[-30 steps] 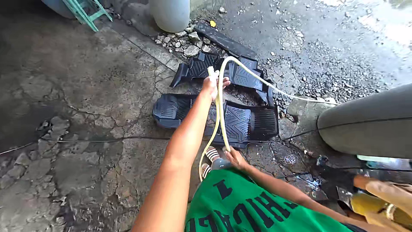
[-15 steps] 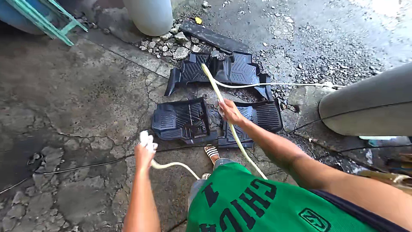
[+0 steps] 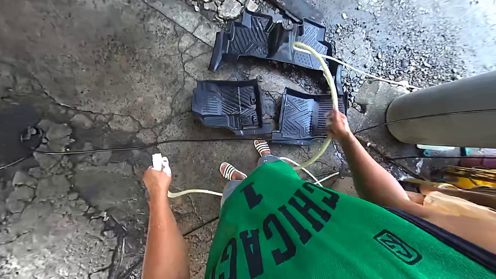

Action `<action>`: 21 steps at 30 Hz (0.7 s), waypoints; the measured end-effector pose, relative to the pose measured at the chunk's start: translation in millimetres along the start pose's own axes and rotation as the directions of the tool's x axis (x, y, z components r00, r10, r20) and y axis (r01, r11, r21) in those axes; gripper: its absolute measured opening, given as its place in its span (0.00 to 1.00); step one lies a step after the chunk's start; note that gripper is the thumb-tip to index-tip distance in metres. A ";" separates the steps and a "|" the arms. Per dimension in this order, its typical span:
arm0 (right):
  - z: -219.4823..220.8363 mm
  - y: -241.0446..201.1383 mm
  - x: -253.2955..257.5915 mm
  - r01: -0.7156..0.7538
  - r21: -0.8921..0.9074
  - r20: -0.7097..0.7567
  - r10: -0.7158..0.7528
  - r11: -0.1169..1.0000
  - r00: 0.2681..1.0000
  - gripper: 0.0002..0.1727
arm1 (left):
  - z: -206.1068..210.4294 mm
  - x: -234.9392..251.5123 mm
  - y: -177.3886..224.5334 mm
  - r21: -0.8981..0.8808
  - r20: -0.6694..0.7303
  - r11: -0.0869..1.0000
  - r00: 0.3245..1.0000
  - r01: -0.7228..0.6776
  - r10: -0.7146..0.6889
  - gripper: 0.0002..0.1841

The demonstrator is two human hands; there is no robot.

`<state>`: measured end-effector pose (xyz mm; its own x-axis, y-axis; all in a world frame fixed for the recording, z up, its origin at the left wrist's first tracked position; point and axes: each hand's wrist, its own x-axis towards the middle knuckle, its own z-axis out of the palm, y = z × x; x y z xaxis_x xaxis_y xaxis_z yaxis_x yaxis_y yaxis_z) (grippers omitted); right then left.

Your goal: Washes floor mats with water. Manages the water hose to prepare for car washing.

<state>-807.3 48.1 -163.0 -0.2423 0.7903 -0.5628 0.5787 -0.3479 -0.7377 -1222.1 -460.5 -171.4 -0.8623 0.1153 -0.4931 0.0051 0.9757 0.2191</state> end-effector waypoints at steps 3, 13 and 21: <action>33.1 7.8 -43.4 -0.090 0.034 -0.074 0.093 0.995 0.993 0.35 | -5.6 6.1 -23.5 -0.008 0.054 1.000 0.998 -0.008 0.008 0.28; 278.5 -131.7 -53.8 -0.040 0.322 0.563 -0.158 0.946 0.811 0.27 | -59.1 56.1 -24.5 -0.058 -0.043 0.998 0.999 -0.009 0.007 0.28; 362.5 -269.0 4.5 0.138 0.434 0.619 -0.406 0.890 0.673 0.40 | -129.0 24.9 -149.6 -0.132 -0.194 0.941 0.923 0.310 -0.332 0.28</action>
<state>-1246.4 -37.6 -102.3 -0.8796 0.3605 -0.3102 0.1442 -0.4194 -0.8963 -1309.6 -627.6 -107.9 -0.8962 -0.2534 -0.3643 -0.3296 0.9297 0.1642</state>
